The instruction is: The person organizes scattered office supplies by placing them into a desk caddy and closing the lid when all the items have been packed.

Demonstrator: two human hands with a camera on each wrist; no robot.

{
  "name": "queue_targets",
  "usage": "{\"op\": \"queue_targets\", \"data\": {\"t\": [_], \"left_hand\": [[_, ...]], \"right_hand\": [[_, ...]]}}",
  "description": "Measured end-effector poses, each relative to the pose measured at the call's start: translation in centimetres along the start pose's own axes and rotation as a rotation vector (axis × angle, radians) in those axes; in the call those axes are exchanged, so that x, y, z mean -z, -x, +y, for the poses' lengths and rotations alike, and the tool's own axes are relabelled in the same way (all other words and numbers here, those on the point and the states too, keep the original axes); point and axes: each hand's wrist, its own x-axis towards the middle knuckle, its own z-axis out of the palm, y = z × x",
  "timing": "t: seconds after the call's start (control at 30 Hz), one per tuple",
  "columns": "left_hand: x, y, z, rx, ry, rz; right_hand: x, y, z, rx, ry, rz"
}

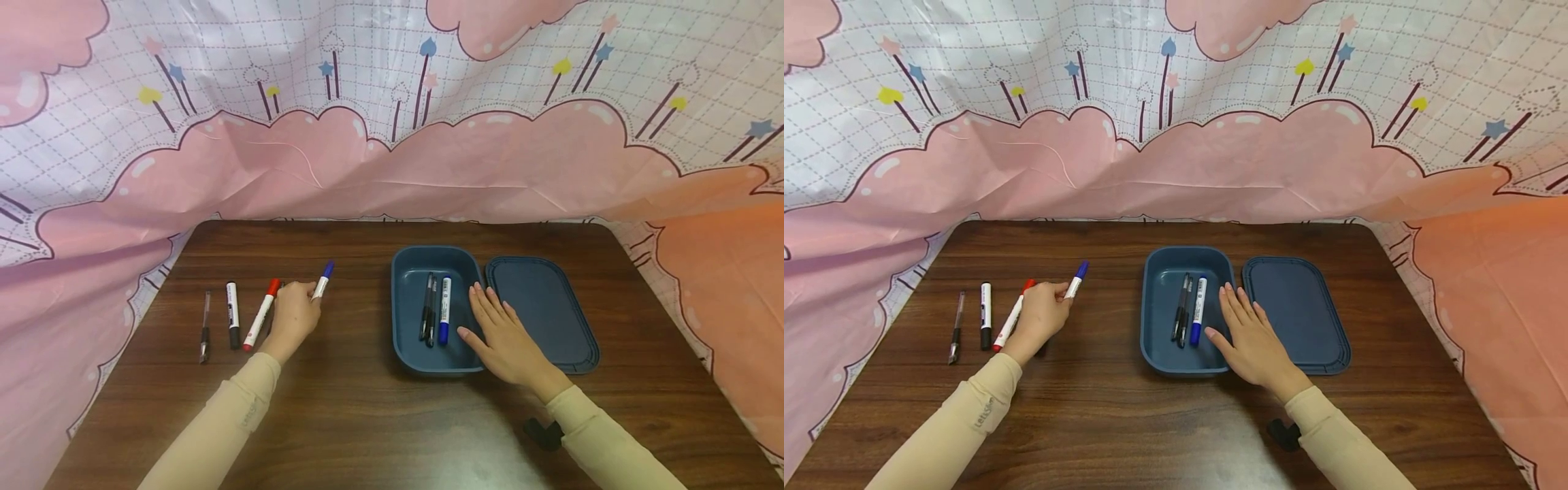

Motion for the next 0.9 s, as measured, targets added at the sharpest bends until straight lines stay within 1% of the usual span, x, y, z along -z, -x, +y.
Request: {"op": "queue_targets", "data": {"t": [0.13, 0.27, 0.37, 0.47, 0.57, 0.67, 0.73, 0.8, 0.9], "left_hand": [[1.1, -0.3, 1.5, -0.02, 0.062, 0.044], [2.3, -0.7, 3.4, -0.016, 0.119, 0.059], [3.4, -1.0, 5.1, -0.022, 0.169, 0.064], [4.3, -1.3, 7.0, -0.052, 0.206, 0.084], [4.9, -1.3, 9.0, -0.082, 0.252, 0.095], [5.1, -1.4, 11.0, -0.096, 0.306, 0.068], [5.0, -1.5, 12.1, -0.108, 0.334, 0.057], [4.7, -1.6, 13.0, -0.113, 0.359, 0.035], [3.9, -1.6, 14.1, -0.11, 0.393, 0.004]], "right_hand": [[0.0, 0.0, 0.0, -0.001, -0.003, 0.003], [-0.1, 0.0, 0.0, -0.003, 0.001, 0.003], [-0.1, 0.0, -0.1, -0.001, 0.004, 0.004], [0.0, 0.0, -0.1, -0.002, 0.003, 0.003], [0.1, 0.0, -0.1, -0.002, 0.001, 0.003], [0.1, 0.0, 0.0, -0.005, 0.005, 0.003], [0.2, 0.0, 0.0, -0.005, 0.005, 0.003], [0.1, 0.0, 0.0, -0.005, 0.002, 0.002], [0.0, 0.0, -0.1, -0.005, 0.001, 0.002]]}}
